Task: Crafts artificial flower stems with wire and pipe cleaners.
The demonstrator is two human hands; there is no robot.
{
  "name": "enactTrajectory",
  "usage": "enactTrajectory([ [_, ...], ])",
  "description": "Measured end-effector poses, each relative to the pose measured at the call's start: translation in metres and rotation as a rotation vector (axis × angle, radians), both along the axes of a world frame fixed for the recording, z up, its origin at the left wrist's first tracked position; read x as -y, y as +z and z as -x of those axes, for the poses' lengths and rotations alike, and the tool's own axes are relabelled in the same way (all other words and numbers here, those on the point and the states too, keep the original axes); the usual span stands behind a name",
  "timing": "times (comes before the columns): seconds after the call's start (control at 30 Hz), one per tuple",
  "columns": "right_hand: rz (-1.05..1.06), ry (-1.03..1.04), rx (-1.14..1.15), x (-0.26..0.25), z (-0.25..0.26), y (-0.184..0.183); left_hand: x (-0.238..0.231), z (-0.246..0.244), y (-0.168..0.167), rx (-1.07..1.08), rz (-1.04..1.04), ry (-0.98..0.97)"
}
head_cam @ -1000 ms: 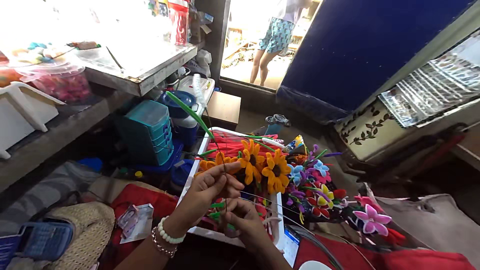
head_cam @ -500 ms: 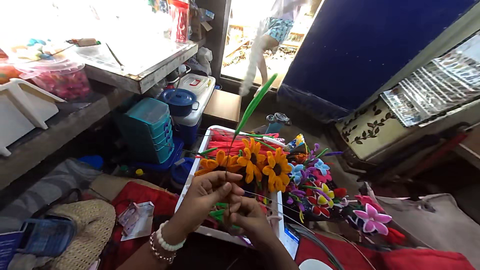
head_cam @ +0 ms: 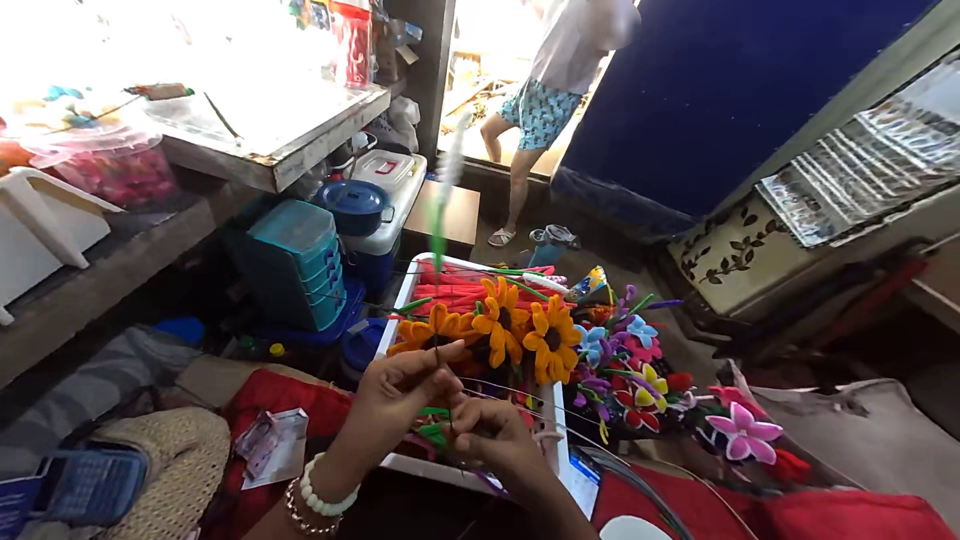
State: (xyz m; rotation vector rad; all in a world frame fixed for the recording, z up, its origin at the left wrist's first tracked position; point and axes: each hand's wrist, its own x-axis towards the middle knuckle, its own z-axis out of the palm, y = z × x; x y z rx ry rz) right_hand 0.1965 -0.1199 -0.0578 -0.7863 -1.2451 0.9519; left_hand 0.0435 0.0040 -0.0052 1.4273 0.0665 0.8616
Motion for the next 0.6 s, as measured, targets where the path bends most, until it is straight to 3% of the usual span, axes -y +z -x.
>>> enactTrajectory([
  [0.1,-0.007,0.202,-0.131,-0.002,-0.001,-0.004,0.001,0.001,0.004,0.043,0.192,-0.214],
  [0.17,0.012,0.148,-0.145,-0.002,0.002,-0.002,0.003,-0.002,0.004,0.066,0.223,-0.210],
  [0.33,-0.025,-0.360,0.183,-0.002,0.013,0.004,0.016,-0.016,-0.008,-0.030,-0.178,0.400],
  [0.4,-0.088,-0.433,0.291,-0.003,0.013,0.001,0.017,-0.017,-0.012,0.003,-0.289,0.467],
  [0.47,-0.056,-0.370,0.227,-0.001,0.012,0.002,0.017,-0.015,-0.005,0.046,-0.231,0.364],
  [0.6,0.198,-0.037,-0.234,0.003,0.005,0.000,0.011,-0.010,0.003,0.131,0.033,0.087],
])
